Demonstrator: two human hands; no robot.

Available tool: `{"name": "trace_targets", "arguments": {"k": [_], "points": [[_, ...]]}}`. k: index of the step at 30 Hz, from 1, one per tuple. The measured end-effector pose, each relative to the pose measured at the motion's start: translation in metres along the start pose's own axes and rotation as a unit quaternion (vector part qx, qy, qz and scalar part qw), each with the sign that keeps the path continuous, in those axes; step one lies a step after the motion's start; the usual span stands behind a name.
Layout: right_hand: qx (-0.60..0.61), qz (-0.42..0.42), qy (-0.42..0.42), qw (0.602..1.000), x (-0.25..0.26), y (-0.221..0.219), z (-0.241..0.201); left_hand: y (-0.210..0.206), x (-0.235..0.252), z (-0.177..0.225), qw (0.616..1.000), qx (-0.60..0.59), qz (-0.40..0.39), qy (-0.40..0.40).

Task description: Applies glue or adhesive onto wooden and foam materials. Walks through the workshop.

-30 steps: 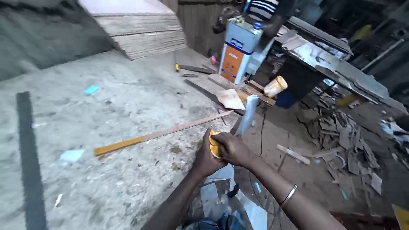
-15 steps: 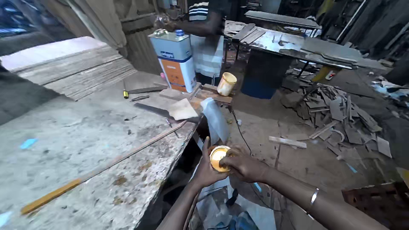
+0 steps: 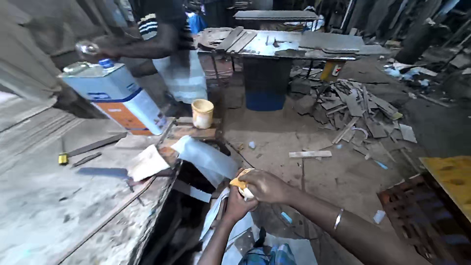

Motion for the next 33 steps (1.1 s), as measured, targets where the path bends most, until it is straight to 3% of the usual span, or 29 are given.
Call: {"name": "trace_targets", "arguments": {"k": [5,12,15,18,20,22,24,27,31,33], "points": [[-0.003,-0.024,-0.022,0.999,0.013,0.029,0.067,-0.034,0.054,-0.015,0.998,-0.034,-0.020,-0.050],[-0.113,-0.054,-0.297,0.947,0.048,0.086,0.169,-0.071,0.182,-0.037,0.995,-0.074,0.002,-0.063],[-0.037,-0.066,-0.417,0.906,0.057,0.103,0.212,-0.095,0.228,-0.044,0.996,-0.076,-0.003,-0.055],[0.088,-0.006,-0.439,0.894,0.061,0.120,0.255,-0.123,0.266,-0.044,0.996,-0.062,-0.019,-0.063],[0.201,0.078,-0.440,0.872,0.060,0.127,0.283,-0.137,0.286,-0.050,0.996,-0.065,-0.019,-0.066],[0.342,0.206,-0.434,0.807,0.054,0.136,0.314,-0.147,0.309,-0.056,0.997,-0.058,-0.013,-0.056],[0.464,0.324,-0.407,0.717,0.039,0.151,0.343,-0.157,0.331,-0.065,0.998,-0.045,-0.014,-0.050],[0.569,0.400,-0.348,0.628,-0.006,0.170,0.392,-0.175,0.357,-0.087,0.997,-0.053,-0.029,-0.051],[0.566,0.555,-0.384,0.473,-0.108,0.201,0.451,-0.214,0.396,-0.122,0.998,-0.039,-0.050,0.022],[0.519,0.602,-0.426,0.432,-0.167,0.208,0.479,-0.239,0.423,-0.140,0.993,0.039,-0.077,0.085]]}}
Point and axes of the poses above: each hand's wrist, its own x-axis towards the middle knuckle, its own y-axis out of the back of the hand, z = x × y, the point moved 8 cm from there along x, towards the middle knuckle, and after that the axes turned 6 degrees about x, right-handed, at the moved point
